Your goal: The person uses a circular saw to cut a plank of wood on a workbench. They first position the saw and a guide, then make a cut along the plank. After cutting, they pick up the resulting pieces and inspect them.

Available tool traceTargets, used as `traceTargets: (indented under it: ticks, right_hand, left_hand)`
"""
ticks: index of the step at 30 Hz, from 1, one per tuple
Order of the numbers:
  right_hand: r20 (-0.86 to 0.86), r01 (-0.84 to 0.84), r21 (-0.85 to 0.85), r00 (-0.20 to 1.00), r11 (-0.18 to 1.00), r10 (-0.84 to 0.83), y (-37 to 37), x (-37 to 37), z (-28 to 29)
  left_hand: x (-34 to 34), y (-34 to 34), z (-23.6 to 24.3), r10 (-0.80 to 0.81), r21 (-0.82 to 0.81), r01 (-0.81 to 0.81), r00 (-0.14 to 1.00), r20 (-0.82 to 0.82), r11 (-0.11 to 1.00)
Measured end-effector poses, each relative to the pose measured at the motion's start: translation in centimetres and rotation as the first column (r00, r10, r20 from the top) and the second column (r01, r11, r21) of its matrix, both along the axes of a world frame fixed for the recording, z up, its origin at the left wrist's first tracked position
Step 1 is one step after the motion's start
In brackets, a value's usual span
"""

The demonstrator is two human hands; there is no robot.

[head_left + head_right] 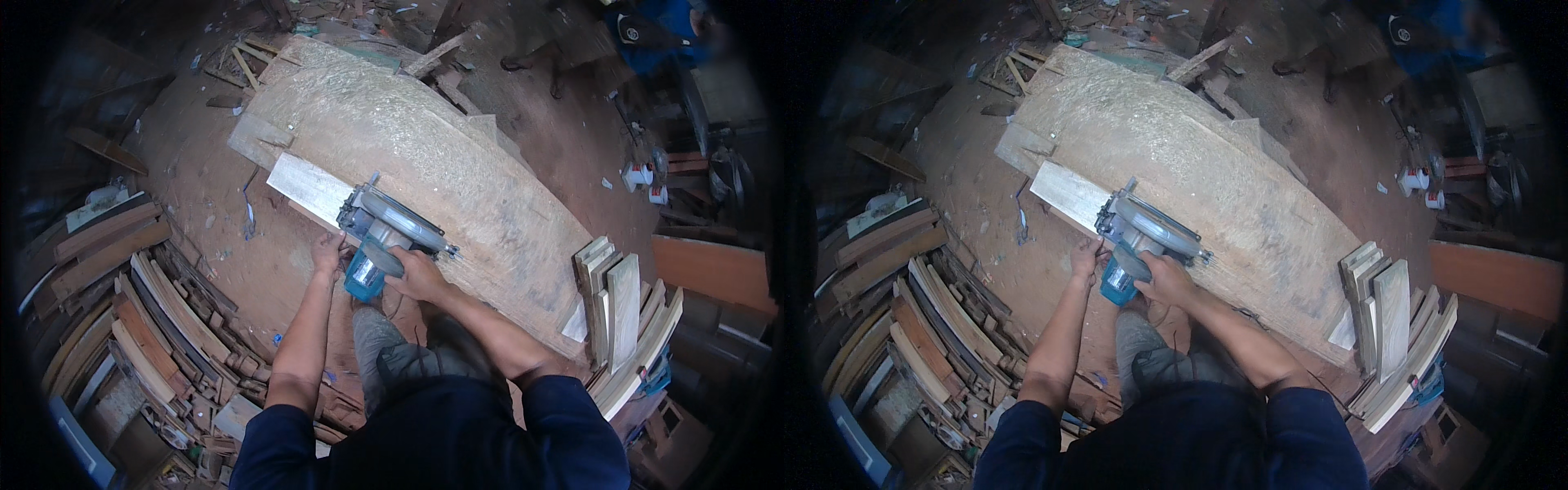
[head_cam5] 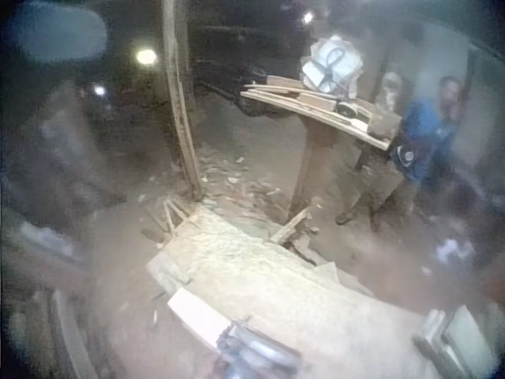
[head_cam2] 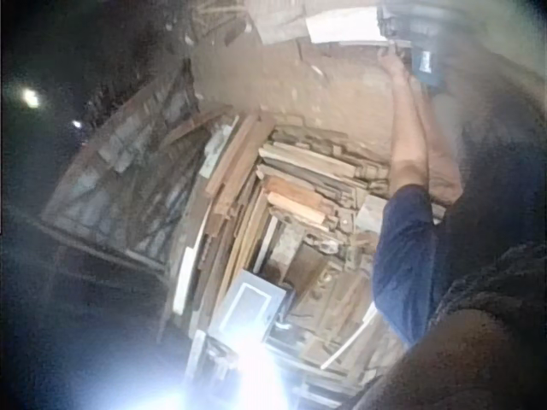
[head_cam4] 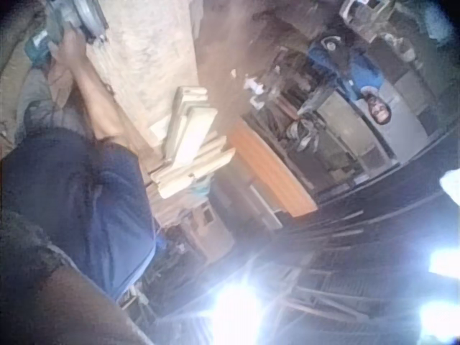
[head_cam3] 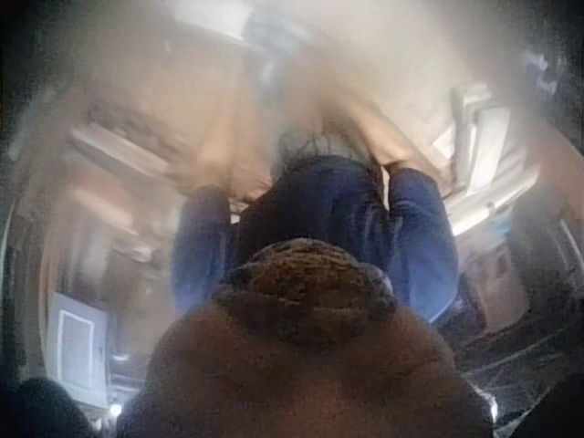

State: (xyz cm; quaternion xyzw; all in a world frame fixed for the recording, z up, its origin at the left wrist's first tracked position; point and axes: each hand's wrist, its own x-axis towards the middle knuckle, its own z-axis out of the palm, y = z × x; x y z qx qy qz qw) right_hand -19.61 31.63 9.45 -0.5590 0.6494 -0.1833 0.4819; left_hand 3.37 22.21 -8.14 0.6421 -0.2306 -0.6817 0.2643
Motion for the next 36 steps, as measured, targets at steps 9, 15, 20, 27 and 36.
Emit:
traceTargets:
  ticks: [9, 15, 20, 27, 36]
  right_hand:
    - [-0.030, -0.013, -0.085, 0.999, 0.996, 0.011, -5.4, 3.6, -1.1]
    - [0.039, -0.033, 0.025, 0.999, 0.999, 0.032, -10.1, 6.2, -0.8]
    - [0.052, -0.022, -0.025, 0.998, 0.999, 0.023, -13.4, 8.3, -1.5]
    - [0.009, -0.022, -0.061, 1.000, 0.998, 0.022, -17.8, 11.1, -1.7]
    - [0.093, -0.041, 0.001, 0.995, 0.999, 0.041, -22.8, 13.3, -2.0]
  left_hand:
    - [3.4, -6.1, 1.1, 0.024, -0.010, -0.024, 0.999, 0.032, 1.000]
    - [6.2, -10.1, 1.4, -0.028, -0.010, 0.028, 0.999, 0.041, 1.000]
    - [7.7, -13.5, 2.2, -0.037, -0.010, 0.038, 0.998, 0.054, 0.999]
    - [10.6, -17.8, 1.0, 0.013, -0.016, -0.012, 0.995, 0.095, 1.000]
    - [13.5, -22.5, -0.1, -0.003, -0.046, 0.001, 0.999, -0.052, 0.999]
